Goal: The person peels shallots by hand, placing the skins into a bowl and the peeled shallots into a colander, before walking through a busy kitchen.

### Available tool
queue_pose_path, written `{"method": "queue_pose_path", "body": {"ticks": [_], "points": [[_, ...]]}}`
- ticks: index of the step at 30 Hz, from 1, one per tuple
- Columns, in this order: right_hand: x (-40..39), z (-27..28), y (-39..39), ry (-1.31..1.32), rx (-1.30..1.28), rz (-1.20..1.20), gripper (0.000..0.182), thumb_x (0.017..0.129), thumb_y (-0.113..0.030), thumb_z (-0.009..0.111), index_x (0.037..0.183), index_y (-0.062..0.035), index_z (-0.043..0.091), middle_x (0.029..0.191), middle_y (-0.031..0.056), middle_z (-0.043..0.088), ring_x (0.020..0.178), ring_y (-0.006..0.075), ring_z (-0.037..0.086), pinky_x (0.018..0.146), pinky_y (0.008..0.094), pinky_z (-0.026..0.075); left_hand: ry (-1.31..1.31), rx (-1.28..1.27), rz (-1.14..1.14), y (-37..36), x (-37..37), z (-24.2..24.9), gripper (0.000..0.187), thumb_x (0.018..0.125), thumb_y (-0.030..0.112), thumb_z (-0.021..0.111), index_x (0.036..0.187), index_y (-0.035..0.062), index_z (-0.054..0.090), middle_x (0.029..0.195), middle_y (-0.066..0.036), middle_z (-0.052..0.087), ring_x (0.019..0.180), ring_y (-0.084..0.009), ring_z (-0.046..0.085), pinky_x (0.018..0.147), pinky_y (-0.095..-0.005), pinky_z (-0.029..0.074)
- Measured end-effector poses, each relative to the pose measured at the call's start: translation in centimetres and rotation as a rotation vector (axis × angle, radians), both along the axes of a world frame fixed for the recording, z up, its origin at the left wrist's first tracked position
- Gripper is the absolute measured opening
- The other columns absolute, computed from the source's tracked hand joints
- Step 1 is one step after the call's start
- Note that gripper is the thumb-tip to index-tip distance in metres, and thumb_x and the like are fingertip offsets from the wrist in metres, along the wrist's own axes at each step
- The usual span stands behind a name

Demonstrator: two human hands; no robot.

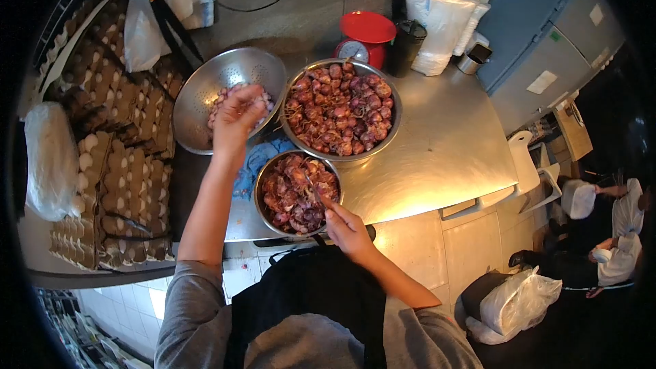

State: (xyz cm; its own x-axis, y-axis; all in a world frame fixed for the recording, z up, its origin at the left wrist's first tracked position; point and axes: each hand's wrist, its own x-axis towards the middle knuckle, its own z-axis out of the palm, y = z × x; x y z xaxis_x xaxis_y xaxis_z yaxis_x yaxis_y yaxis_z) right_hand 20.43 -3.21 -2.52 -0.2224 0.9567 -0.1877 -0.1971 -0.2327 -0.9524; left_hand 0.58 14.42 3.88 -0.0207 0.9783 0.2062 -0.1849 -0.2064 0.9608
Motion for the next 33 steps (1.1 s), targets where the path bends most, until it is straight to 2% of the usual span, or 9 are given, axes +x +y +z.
{"method": "queue_pose_path", "body": {"ticks": [6, 10, 13, 16, 17, 20, 24, 28, 33], "points": [[1.2, 0.7, -1.0, 0.072, -0.045, 0.029, 0.04, 0.093, -0.02, 0.039, 0.128, -0.0019, 0.037, 0.06, -0.0038, 0.035, 0.052, 0.0046, 0.034, 0.048, 0.0182, 0.029, 0.341, -0.035, -0.347, 3.0, 7.4, -3.1, 0.015, 0.08, 0.001, 0.058, 0.094, 0.0024, 0.062, 0.096, -0.004, 0.061, 0.083, -0.0118, 0.057, 0.073, -0.0237, 0.046], [1.9, 1.7, -1.5, 0.059, -0.114, 0.02, 0.039, 0.093, -0.021, 0.039, 0.126, -0.0017, 0.038, 0.06, -0.005, 0.034, 0.052, 0.004, 0.032, 0.048, 0.0179, 0.028, 0.922, 0.147, -0.256, 5.9, 11.3, -5.2, 0.017, 0.072, 0.011, 0.064, 0.088, 0.0058, 0.065, 0.09, -0.014, 0.062, 0.082, -0.0272, 0.06, 0.076, -0.0355, 0.046], [2.6, 1.7, -1.7, 0.091, -0.121, 0.012, 0.038, 0.093, -0.022, 0.039, 0.126, -0.0017, 0.039, 0.06, -0.0056, 0.033, 0.052, 0.0039, 0.031, 0.048, 0.0176, 0.027, 1.202, 0.252, -0.161, 7.1, 12.9, -6.8, 0.019, 0.071, 0.012, 0.064, 0.089, 0.0074, 0.064, 0.088, -0.015, 0.062, 0.083, -0.0302, 0.058, 0.077, -0.038, 0.046], [3.3, 1.6, -1.8, 0.1, -0.125, 0.02, 0.038, 0.093, -0.022, 0.039, 0.125, -0.0019, 0.04, 0.061, -0.0057, 0.033, 0.052, 0.0038, 0.031, 0.048, 0.0176, 0.027, 1.207, 0.123, -0.314, 8.1, 13.1, -6.3, 0.027, 0.07, 0.012, 0.064, 0.096, 0.0059, 0.061, 0.091, -0.016, 0.061, 0.083, -0.0311, 0.058, 0.077, -0.0392, 0.046], [3.5, 1.6, -1.7, 0.106, -0.124, 0.015, 0.038, 0.093, -0.022, 0.039, 0.125, -0.0021, 0.04, 0.061, -0.0056, 0.033, 0.052, 0.0039, 0.031, 0.048, 0.0176, 0.027, 1.177, 0.19, -0.34, 8.6, 12.6, -7.1, 0.031, 0.072, 0.011, 0.065, 0.101, 0.0028, 0.057, 0.088, -0.013, 0.062, 0.079, -0.024, 0.061, 0.071, -0.0337, 0.048], [3.9, 1.4, -1.2, 0.089, -0.103, -0.021, 0.04, 0.092, -0.024, 0.039, 0.125, -0.0021, 0.04, 0.058, -0.0044, 0.034, 0.051, 0.0049, 0.032, 0.047, 0.0183, 0.027, 0.681, 0.02, -0.341, 7.2, 11.6, -6.6, 0.023, 0.08, 0.011, 0.059, 0.101, 0.0014, 0.054, 0.086, -0.009, 0.06, 0.076, -0.0184, 0.06, 0.066, -0.0289, 0.048], [4.0, 1.1, -0.3, 0.12, -0.011, -0.046, 0.043, 0.092, -0.026, 0.039, 0.126, -0.0003, 0.036, 0.054, -0.0031, 0.034, 0.047, 0.0058, 0.033, 0.045, 0.0185, 0.028, -0.039, -0.334, -0.529, 0.7, 8.5, -2.5, 0.015, 0.088, 0.015, 0.051, 0.095, 0.002, 0.051, 0.081, -0.004, 0.054, 0.076, -0.0135, 0.055, 0.064, -0.027, 0.047], [2.5, 0.9, 1.3, 0.18, 0.198, -0.015, 0.05, 0.092, -0.026, 0.039, 0.133, -0.0004, 0.025, 0.05, -0.0021, 0.035, 0.041, 0.0062, 0.033, 0.043, 0.0179, 0.03, -0.311, -0.543, -0.453, -6.3, 5.1, -1.6, 0.015, 0.084, 0.014, 0.055, 0.097, 0.006, 0.054, 0.089, -0.003, 0.057, 0.083, -0.0123, 0.056, 0.075, -0.0273, 0.048], [-0.4, 2.4, 1.9, 0.136, 0.177, 0.094, 0.054, 0.091, -0.024, 0.041, 0.135, -0.0016, 0.02, 0.052, -0.002, 0.035, 0.042, 0.0059, 0.034, 0.042, 0.0176, 0.029, -0.504, -0.482, -0.309, -11.7, 3.6, -2.0, 0.019, 0.078, 0.008, 0.062, 0.097, 0.0082, 0.056, 0.095, -0.002, 0.059, 0.086, -0.0126, 0.056, 0.076, -0.0284, 0.048]]}}
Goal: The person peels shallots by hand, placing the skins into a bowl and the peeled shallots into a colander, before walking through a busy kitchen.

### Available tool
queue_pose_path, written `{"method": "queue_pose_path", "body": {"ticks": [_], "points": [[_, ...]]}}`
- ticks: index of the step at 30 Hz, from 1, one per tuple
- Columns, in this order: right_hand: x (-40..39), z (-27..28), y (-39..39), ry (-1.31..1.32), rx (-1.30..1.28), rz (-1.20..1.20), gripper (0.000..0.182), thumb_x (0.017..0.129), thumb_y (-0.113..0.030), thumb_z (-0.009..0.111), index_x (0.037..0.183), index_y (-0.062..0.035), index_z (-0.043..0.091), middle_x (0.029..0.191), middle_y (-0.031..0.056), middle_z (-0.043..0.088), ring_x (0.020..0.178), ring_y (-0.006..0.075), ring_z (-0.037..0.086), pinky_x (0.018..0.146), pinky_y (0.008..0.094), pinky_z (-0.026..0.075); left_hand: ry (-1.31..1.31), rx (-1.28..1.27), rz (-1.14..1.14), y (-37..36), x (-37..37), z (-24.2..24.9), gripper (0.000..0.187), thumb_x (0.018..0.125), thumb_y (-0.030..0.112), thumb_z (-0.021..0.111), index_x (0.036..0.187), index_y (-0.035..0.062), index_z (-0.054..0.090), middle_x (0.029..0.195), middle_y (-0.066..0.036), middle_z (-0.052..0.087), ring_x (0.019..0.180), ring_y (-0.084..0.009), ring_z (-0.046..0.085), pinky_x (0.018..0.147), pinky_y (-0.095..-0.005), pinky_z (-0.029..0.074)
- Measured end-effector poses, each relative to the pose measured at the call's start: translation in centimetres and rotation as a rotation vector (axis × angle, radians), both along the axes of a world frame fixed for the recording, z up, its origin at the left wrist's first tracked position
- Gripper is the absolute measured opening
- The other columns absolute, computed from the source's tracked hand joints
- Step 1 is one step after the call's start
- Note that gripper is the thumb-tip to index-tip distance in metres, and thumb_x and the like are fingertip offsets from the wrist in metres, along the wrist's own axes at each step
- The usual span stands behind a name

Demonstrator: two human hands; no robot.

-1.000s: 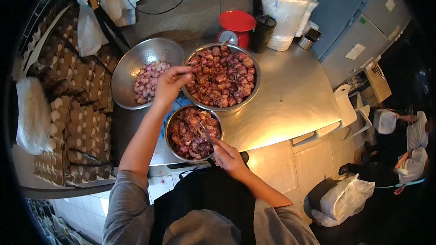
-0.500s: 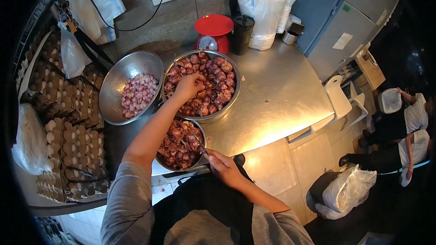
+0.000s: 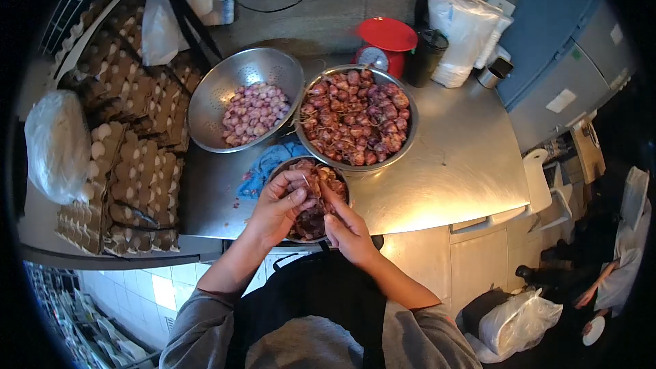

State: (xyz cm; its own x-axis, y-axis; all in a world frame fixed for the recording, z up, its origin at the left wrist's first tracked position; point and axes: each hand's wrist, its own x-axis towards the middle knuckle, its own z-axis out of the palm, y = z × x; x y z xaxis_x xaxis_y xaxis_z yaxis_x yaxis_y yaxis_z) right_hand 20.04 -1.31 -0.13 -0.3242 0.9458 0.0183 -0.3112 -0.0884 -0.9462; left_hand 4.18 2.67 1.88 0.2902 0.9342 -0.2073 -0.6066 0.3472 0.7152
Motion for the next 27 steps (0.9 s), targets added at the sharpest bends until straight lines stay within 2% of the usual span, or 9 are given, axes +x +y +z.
{"method": "queue_pose_path", "body": {"ticks": [2, 5, 9, 14, 17, 20, 24, 27], "points": [[-0.8, -0.3, -0.1, -0.02, 0.008, 0.031, 0.053, 0.091, -0.023, 0.042, 0.135, -0.0019, 0.02, 0.053, -0.0024, 0.035, 0.044, 0.0055, 0.034, 0.042, 0.0177, 0.029, -0.032, -0.01, 0.042, -1.1, -0.8, -0.8, 0.019, 0.078, 0.008, 0.063, 0.096, 0.0079, 0.057, 0.097, -0.002, 0.059, 0.088, -0.013, 0.057, 0.077, -0.0289, 0.048], [-1.1, -0.6, -0.4, 0.016, 0.01, 0.109, 0.047, 0.091, -0.015, 0.04, 0.136, -0.0082, 0.024, 0.061, -0.0037, 0.037, 0.049, 0.0043, 0.033, 0.046, 0.0171, 0.03, 0.014, 0.014, 0.163, -2.4, -1.1, -1.2, 0.018, 0.079, 0.003, 0.06, 0.097, 0.0032, 0.056, 0.093, -0.006, 0.06, 0.086, -0.0132, 0.058, 0.076, -0.0282, 0.049], [-1.3, 0.0, -0.6, -0.017, -0.007, 0.147, 0.048, 0.091, -0.016, 0.041, 0.135, -0.0076, 0.025, 0.066, -0.0039, 0.041, 0.05, 0.0037, 0.033, 0.047, 0.0166, 0.029, 0.083, 0.124, 0.221, -3.2, -1.5, -1.5, 0.018, 0.078, -0.001, 0.06, 0.095, 0.0011, 0.057, 0.094, -0.008, 0.061, 0.086, -0.0131, 0.058, 0.077, -0.0253, 0.048], [-1.7, 0.0, -0.7, -0.081, 0.033, 0.036, 0.041, 0.09, -0.017, 0.044, 0.129, -0.0055, 0.032, 0.077, -0.003, 0.045, 0.054, 0.0031, 0.034, 0.047, 0.0164, 0.029, 0.357, 0.342, 0.258, -3.4, -1.5, -1.4, 0.016, 0.074, -0.002, 0.064, 0.089, -0.0016, 0.06, 0.091, -0.01, 0.063, 0.084, -0.0138, 0.06, 0.078, -0.0259, 0.048], [-2.0, 0.2, -0.3, 0.003, 0.001, 0.003, 0.034, 0.09, -0.016, 0.044, 0.121, -0.0049, 0.033, 0.078, -0.0026, 0.044, 0.056, 0.0031, 0.035, 0.047, 0.0168, 0.029, 0.52, 0.435, 0.252, -3.8, -1.1, -1.9, 0.017, 0.073, -0.007, 0.063, 0.089, -0.0026, 0.06, 0.091, -0.011, 0.062, 0.086, -0.0149, 0.059, 0.079, -0.0264, 0.047], [-2.2, 0.3, -0.1, 0.036, -0.014, -0.007, 0.026, 0.091, -0.016, 0.043, 0.113, -0.0054, 0.034, 0.072, -0.002, 0.04, 0.053, 0.0038, 0.034, 0.045, 0.0174, 0.029, 0.593, 0.541, 0.282, -3.7, -0.9, -2.7, 0.018, 0.072, -0.009, 0.062, 0.088, -0.0034, 0.06, 0.092, -0.013, 0.062, 0.088, -0.0162, 0.059, 0.079, -0.0266, 0.048], [-2.6, -0.6, 0.5, 0.095, -0.06, -0.023, 0.021, 0.092, -0.023, 0.041, 0.107, -0.0107, 0.036, 0.06, -0.0013, 0.037, 0.044, 0.0055, 0.032, 0.038, 0.018, 0.027, 0.761, 0.758, 0.329, -3.5, -1.0, -2.4, 0.019, 0.072, -0.01, 0.061, 0.09, -0.0044, 0.059, 0.093, -0.014, 0.061, 0.088, -0.0174, 0.059, 0.078, -0.027, 0.048], [-2.7, 0.2, 0.5, 0.127, -0.174, 0.001, 0.017, 0.093, -0.026, 0.038, 0.105, -0.0139, 0.036, 0.055, -0.0009, 0.034, 0.041, 0.0059, 0.03, 0.037, 0.0181, 0.026, 0.767, 0.732, 0.349, -3.8, -0.8, -2.8, 0.02, 0.073, -0.009, 0.061, 0.093, -0.0042, 0.057, 0.096, -0.013, 0.059, 0.087, -0.0178, 0.059, 0.078, -0.0277, 0.048]]}}
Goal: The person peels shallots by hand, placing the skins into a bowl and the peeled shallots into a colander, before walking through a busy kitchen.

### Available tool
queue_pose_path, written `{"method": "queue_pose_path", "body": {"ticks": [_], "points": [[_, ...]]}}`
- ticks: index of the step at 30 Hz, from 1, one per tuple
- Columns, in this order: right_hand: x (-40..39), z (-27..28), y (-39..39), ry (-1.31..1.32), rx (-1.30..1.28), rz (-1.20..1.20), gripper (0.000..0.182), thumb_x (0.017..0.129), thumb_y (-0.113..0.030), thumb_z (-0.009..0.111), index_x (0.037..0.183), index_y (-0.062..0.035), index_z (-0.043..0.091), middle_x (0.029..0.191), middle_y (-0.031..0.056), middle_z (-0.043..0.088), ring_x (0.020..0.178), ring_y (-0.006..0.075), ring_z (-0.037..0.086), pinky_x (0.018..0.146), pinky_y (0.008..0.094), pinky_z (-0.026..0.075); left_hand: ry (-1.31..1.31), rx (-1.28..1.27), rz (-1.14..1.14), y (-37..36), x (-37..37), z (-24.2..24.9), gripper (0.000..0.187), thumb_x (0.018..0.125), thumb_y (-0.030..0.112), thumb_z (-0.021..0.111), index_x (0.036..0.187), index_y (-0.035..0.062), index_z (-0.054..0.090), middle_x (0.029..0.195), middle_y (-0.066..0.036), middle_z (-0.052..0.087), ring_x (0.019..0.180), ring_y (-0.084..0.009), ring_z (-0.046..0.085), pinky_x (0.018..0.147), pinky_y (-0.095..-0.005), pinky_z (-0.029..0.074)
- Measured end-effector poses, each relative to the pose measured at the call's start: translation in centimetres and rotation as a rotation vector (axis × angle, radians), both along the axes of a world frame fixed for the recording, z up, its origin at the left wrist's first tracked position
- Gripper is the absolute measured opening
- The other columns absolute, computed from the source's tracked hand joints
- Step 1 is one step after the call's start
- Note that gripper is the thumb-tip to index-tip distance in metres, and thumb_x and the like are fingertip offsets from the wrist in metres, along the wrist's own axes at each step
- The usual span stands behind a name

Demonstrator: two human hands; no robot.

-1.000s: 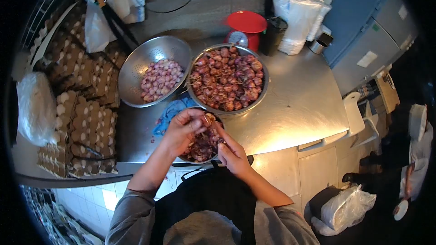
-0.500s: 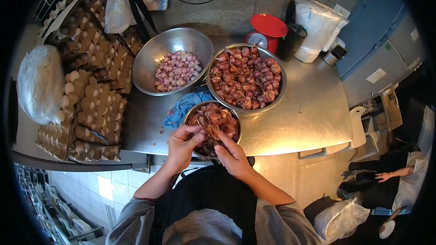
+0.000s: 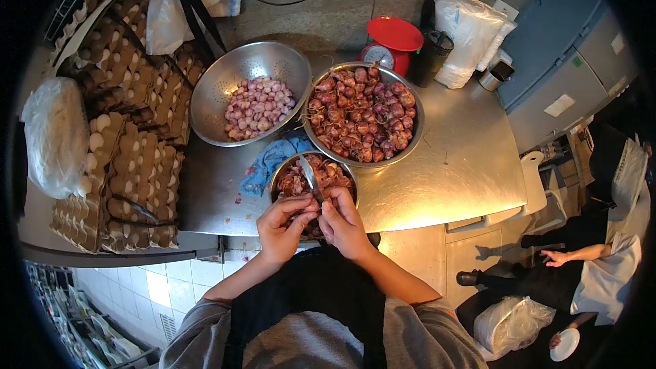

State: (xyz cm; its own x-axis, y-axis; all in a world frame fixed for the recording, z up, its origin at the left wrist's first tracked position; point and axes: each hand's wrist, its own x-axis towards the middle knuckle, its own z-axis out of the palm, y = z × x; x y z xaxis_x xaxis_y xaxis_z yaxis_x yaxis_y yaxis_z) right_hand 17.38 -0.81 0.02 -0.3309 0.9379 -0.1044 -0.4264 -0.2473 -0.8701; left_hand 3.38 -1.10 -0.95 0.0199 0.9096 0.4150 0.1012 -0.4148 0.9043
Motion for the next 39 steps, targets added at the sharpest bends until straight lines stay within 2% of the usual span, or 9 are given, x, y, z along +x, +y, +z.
{"method": "queue_pose_path", "body": {"ticks": [6, 9, 15, 18, 21, 23, 27, 36, 39], "points": [[1.4, -0.9, 1.2, 0.08, -0.215, -0.05, 0.022, 0.092, -0.023, 0.04, 0.113, -0.0183, 0.034, 0.057, -0.0015, 0.034, 0.043, 0.005, 0.031, 0.036, 0.0184, 0.025, -0.323, -0.2, -0.093, -0.9, 0.3, 1.3, 0.027, 0.083, -0.003, 0.051, 0.11, -0.0021, 0.049, 0.104, -0.012, 0.055, 0.096, -0.0179, 0.055, 0.084, -0.0299, 0.045], [1.3, 0.0, 0.6, -0.061, -0.132, -0.005, 0.043, 0.092, -0.022, 0.04, 0.133, -0.0202, 0.026, 0.055, -0.0032, 0.034, 0.045, 0.0045, 0.031, 0.037, 0.0176, 0.026, -0.833, -0.632, -0.242, 0.2, -0.4, 2.3, 0.027, 0.088, 0.005, 0.046, 0.115, 0.0022, 0.047, 0.103, -0.006, 0.054, 0.097, -0.019, 0.055, 0.086, -0.0304, 0.044], [1.5, -0.8, -0.3, -0.087, -0.042, 0.045, 0.042, 0.093, -0.02, 0.039, 0.131, -0.0057, 0.032, 0.055, -0.0048, 0.032, 0.046, 0.0037, 0.032, 0.041, 0.0168, 0.027, -0.931, -0.758, -0.229, 1.1, -0.6, 1.6, 0.019, 0.089, 0.009, 0.046, 0.106, 0.0042, 0.051, 0.099, -0.005, 0.055, 0.095, -0.0167, 0.055, 0.085, -0.0309, 0.045], [1.5, -1.1, -0.7, -0.119, 0.099, 0.028, 0.042, 0.092, -0.018, 0.04, 0.131, -0.0043, 0.032, 0.059, -0.0034, 0.039, 0.047, 0.0033, 0.032, 0.044, 0.0159, 0.029, -0.977, -0.723, -0.214, 1.0, -0.4, 0.8, 0.011, 0.087, 0.008, 0.051, 0.097, 0.0051, 0.052, 0.094, -0.004, 0.056, 0.091, -0.0142, 0.055, 0.083, -0.0291, 0.045], [1.6, 0.1, -1.3, -0.385, 0.176, 0.065, 0.043, 0.091, -0.017, 0.043, 0.13, -0.0013, 0.033, 0.084, 0.0053, 0.057, 0.065, 0.0092, 0.053, 0.061, 0.0186, 0.042, -0.93, -0.686, -0.174, 1.1, 0.0, 1.0, 0.01, 0.083, 0.005, 0.057, 0.091, 0.0053, 0.052, 0.091, -0.002, 0.057, 0.086, -0.0115, 0.054, 0.081, -0.027, 0.045], [1.2, 0.1, -1.3, -0.513, 0.32, 0.01, 0.044, 0.09, -0.016, 0.044, 0.13, -0.0006, 0.033, 0.106, 0.0113, 0.053, 0.089, 0.0157, 0.054, 0.077, 0.0226, 0.04, -0.904, -0.596, -0.173, 1.3, 0.2, 0.4, 0.011, 0.081, 0.002, 0.058, 0.09, 0.0046, 0.053, 0.092, -0.003, 0.057, 0.084, -0.0101, 0.054, 0.079, -0.0261, 0.045], [1.3, 0.3, -0.8, -0.57, 0.451, -0.011, 0.044, 0.089, -0.016, 0.046, 0.128, 0.0003, 0.035, 0.129, 0.0164, 0.042, 0.12, 0.021, 0.04, 0.096, 0.0259, 0.029, -0.731, -0.465, -0.118, 1.2, 0.1, 0.3, 0.013, 0.078, -0.002, 0.06, 0.088, 0.0028, 0.053, 0.095, -0.006, 0.058, 0.086, -0.0097, 0.054, 0.079, -0.0254, 0.044], [0.4, -1.9, 0.0, -0.44, 0.478, -0.154, 0.042, 0.088, -0.014, 0.049, 0.125, 0.0006, 0.037, 0.119, 0.0128, 0.048, 0.109, 0.019, 0.046, 0.091, 0.027, 0.035, -0.475, -0.256, 0.04, 1.3, 0.7, 0.4, 0.012, 0.073, -0.007, 0.063, 0.08, -0.0006, 0.057, 0.094, -0.012, 0.06, 0.09, -0.0159, 0.057, 0.08, -0.0277, 0.045], [0.2, -0.9, 0.1, -0.256, 0.259, -0.126, 0.04, 0.088, -0.014, 0.049, 0.123, -0.0003, 0.036, 0.107, 0.0072, 0.05, 0.097, 0.0145, 0.047, 0.084, 0.0251, 0.038, -0.381, -0.194, 0.019, 1.4, 0.9, 0.9, 0.015, 0.071, -0.01, 0.063, 0.08, -0.0008, 0.056, 0.097, -0.012, 0.059, 0.09, -0.0151, 0.056, 0.081, -0.0269, 0.044]]}}
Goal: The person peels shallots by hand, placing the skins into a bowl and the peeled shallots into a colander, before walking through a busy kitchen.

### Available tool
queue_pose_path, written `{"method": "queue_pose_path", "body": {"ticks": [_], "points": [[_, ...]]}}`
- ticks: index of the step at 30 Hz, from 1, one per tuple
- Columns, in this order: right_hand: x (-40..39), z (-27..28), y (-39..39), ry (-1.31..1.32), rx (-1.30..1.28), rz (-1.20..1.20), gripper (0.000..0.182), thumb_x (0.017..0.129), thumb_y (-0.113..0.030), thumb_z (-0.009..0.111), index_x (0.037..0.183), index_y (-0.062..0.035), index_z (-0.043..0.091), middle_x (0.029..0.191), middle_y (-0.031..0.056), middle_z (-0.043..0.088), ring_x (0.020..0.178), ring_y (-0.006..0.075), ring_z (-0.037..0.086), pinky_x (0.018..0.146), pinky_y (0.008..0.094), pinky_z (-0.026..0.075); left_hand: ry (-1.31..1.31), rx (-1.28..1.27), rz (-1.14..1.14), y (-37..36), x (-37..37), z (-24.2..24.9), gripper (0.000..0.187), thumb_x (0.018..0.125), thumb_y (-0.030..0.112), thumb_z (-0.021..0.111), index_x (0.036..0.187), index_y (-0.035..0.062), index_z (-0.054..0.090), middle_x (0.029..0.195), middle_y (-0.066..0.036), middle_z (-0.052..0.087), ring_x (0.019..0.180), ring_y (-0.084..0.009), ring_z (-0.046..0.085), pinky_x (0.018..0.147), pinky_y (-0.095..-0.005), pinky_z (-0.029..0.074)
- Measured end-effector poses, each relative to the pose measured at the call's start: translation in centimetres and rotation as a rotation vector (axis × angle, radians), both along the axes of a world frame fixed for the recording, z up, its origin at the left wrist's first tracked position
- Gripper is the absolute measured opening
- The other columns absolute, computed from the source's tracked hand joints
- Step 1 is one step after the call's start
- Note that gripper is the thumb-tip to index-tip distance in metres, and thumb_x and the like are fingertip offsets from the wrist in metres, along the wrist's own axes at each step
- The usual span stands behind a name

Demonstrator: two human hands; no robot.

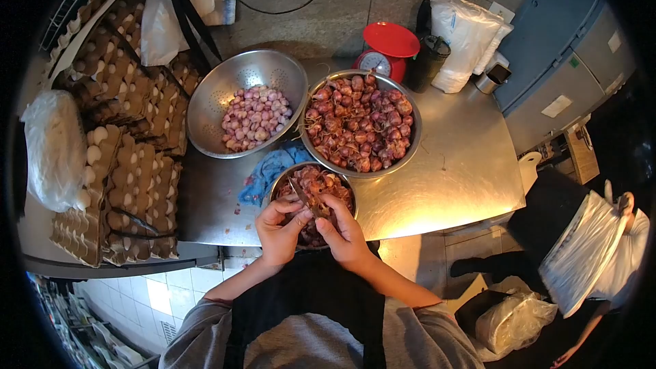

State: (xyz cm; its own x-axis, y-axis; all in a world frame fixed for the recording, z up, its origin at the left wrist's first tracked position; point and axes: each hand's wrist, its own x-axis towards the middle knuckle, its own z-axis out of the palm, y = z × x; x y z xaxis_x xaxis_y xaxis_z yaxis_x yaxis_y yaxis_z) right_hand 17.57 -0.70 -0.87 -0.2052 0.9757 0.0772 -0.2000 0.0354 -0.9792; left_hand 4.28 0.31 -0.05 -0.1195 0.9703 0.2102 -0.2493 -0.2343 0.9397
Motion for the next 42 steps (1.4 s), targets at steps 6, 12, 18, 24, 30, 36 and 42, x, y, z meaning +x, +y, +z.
{"method": "queue_pose_path", "body": {"ticks": [6, 12, 18, 24, 30, 36, 42], "points": [[-0.6, 0.3, 0.8, 0.105, 0.007, -0.025, 0.035, 0.089, -0.014, 0.048, 0.119, -0.0029, 0.036, 0.094, 0.0017, 0.049, 0.075, 0.0052, 0.043, 0.065, 0.019, 0.038, 0.05, 0.035, -0.008, 0.4, 0.2, -0.7, 0.013, 0.07, -0.01, 0.064, 0.079, -0.0021, 0.057, 0.096, -0.014, 0.058, 0.092, -0.0161, 0.056, 0.081, -0.0273, 0.045], [-0.3, 0.7, 1.9, 0.27, -0.185, 0.069, 0.028, 0.091, -0.021, 0.043, 0.115, -0.0082, 0.036, 0.07, 0.0005, 0.046, 0.042, 0.0038, 0.032, 0.037, 0.0162, 0.025, 0.176, 0.144, -0.045, 0.8, 0.0, -1.6, 0.017, 0.071, -0.012, 0.062, 0.083, -0.0018, 0.056, 0.099, -0.015, 0.057, 0.093, -0.0172, 0.056, 0.08, -0.0293, 0.047], [0.8, 1.4, 2.3, 0.404, -0.318, 0.122, 0.022, 0.091, -0.021, 0.045, 0.107, -0.0072, 0.039, 0.063, -0.0022, 0.042, 0.043, 0.0044, 0.032, 0.038, 0.0173, 0.024, -0.089, -0.106, -0.083, 1.2, 0.8, -0.2, 0.025, 0.077, -0.005, 0.06, 0.1, 0.0002, 0.055, 0.1, -0.008, 0.057, 0.092, -0.0123, 0.056, 0.079, -0.0238, 0.044], [0.6, -0.2, 2.2, 0.23, -0.193, 0.022, 0.024, 0.09, -0.019, 0.046, 0.109, -0.0067, 0.038, 0.059, -0.0029, 0.037, 0.044, 0.0046, 0.032, 0.04, 0.0182, 0.025, -0.013, -0.192, -0.215, 1.6, -0.2, -0.6, 0.022, 0.078, -0.001, 0.06, 0.099, 0.0006, 0.055, 0.095, -0.005, 0.057, 0.085, -0.0106, 0.055, 0.078, -0.0224, 0.044], [0.9, 0.4, 1.8, 0.273, -0.222, 0.114, 0.022, 0.091, -0.018, 0.044, 0.109, -0.0066, 0.038, 0.058, -0.0027, 0.035, 0.045, 0.005, 0.032, 0.04, 0.0184, 0.026, 0.07, -0.189, -0.245, 2.3, -0.7, -0.7, 0.026, 0.078, -0.001, 0.06, 0.101, 0.0008, 0.049, 0.096, -0.005, 0.056, 0.091, -0.0112, 0.052, 0.084, -0.0242, 0.041], [1.5, 1.4, 1.8, 0.256, -0.331, 0.174, 0.019, 0.092, -0.021, 0.043, 0.106, -0.0087, 0.039, 0.055, -0.0026, 0.034, 0.043, 0.0051, 0.031, 0.038, 0.0181, 0.024, 0.045, -0.159, -0.321, 2.3, -1.2, -0.7, 0.036, 0.08, 0.001, 0.058, 0.113, 0.0033, 0.041, 0.098, -0.005, 0.054, 0.09, -0.0124, 0.053, 0.082, -0.0254, 0.042], [2.4, 0.9, 2.7, 0.267, -0.376, 0.082, 0.018, 0.091, -0.023, 0.043, 0.103, -0.0104, 0.039, 0.054, -0.0029, 0.033, 0.042, 0.0046, 0.03, 0.037, 0.0177, 0.023, -0.223, -0.48, -0.483, 1.9, -2.3, 1.0, 0.033, 0.084, 0.009, 0.055, 0.114, 0.0065, 0.042, 0.101, -0.006, 0.056, 0.086, -0.0131, 0.055, 0.076, -0.0285, 0.047]]}}
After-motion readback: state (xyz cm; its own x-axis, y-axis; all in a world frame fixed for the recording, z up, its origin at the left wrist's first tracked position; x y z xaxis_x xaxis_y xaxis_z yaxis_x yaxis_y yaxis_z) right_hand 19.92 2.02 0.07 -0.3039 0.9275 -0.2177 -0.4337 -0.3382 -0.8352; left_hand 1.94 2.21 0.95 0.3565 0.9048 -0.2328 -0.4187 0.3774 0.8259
